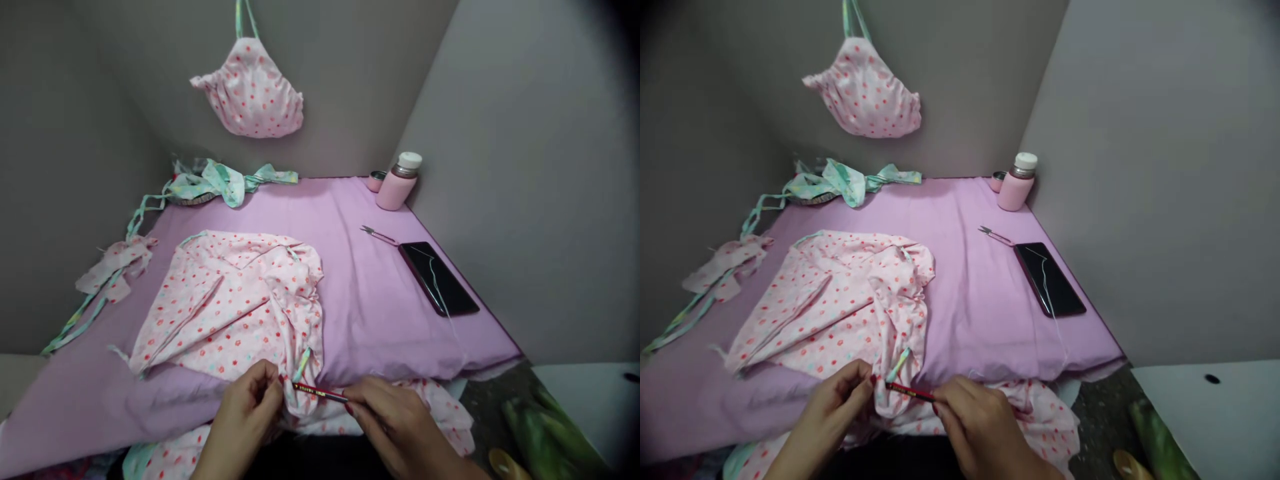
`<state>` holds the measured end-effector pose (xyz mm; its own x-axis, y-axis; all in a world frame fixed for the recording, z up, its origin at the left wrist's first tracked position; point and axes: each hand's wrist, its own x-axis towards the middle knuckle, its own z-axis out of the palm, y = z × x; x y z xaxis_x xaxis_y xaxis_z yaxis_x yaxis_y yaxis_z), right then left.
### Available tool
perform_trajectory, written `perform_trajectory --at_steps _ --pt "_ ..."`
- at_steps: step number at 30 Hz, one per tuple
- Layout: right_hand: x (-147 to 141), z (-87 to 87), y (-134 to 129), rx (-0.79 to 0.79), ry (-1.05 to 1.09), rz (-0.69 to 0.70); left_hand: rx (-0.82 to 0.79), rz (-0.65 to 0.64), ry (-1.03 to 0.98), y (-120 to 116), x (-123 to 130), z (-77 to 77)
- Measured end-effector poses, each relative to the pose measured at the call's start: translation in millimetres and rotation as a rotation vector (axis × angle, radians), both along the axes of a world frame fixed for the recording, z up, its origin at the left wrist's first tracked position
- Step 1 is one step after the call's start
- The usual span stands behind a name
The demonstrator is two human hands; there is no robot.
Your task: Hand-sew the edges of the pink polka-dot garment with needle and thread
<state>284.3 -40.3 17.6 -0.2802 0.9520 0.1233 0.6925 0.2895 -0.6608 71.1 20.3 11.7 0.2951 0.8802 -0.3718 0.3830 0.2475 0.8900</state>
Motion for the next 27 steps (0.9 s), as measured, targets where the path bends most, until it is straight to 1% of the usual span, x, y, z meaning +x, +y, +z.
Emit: perform_trajectory --at_steps 1,3,8,13,16,19,22,24,25,27 --pt "0.1 -0.7 0.2 -0.008 0.007 -0.009 -0.03 0.002 -0.027 -1.5 -1.0 -0.5" --pt "-1.6 -2.9 2.3 -0.026 0.027 -0.022 -0.041 -0.022 -0.035 -3.7 2.1 1.8" --pt "-12.5 -15.3 12.3 -0.107 0.111 -0.017 0.099 -0.121 0.036 -6.9 26.2 11.8" --pt "-22.1 -27.9 20.5 -0.173 0.18 -0.045 0.134 -0.149 0.038 -8.8 40.2 9.8" --pt "-25.1 -30.5 23.7 -0.185 0.207 -0.046 0.156 -0.151 0.051 -8.0 42.7 9.1" --pt "-26.6 -31.0 25.3 -0.165 0.195 -0.043 0.195 -0.16 0.029 -7.0 44.2 11.5" --pt "-26.8 -31.5 25.7 -0.145 0.159 -0.016 0.229 -0.205 0.038 -5.9 36.7 14.3" --pt "-26.0 -32.3 26.0 -0.16 0.131 0.014 0.275 -0.186 0.086 -4.8 22.1 13.8" --pt "-25.4 -32.9 26.3 -0.169 0.114 0.028 0.329 -0.146 0.139 -4.3 12.3 12.5" --pt "-24.0 -34.3 27.2 -0.172 0.086 0.035 0.523 -0.077 0.277 -3.7 -9.0 7.5"
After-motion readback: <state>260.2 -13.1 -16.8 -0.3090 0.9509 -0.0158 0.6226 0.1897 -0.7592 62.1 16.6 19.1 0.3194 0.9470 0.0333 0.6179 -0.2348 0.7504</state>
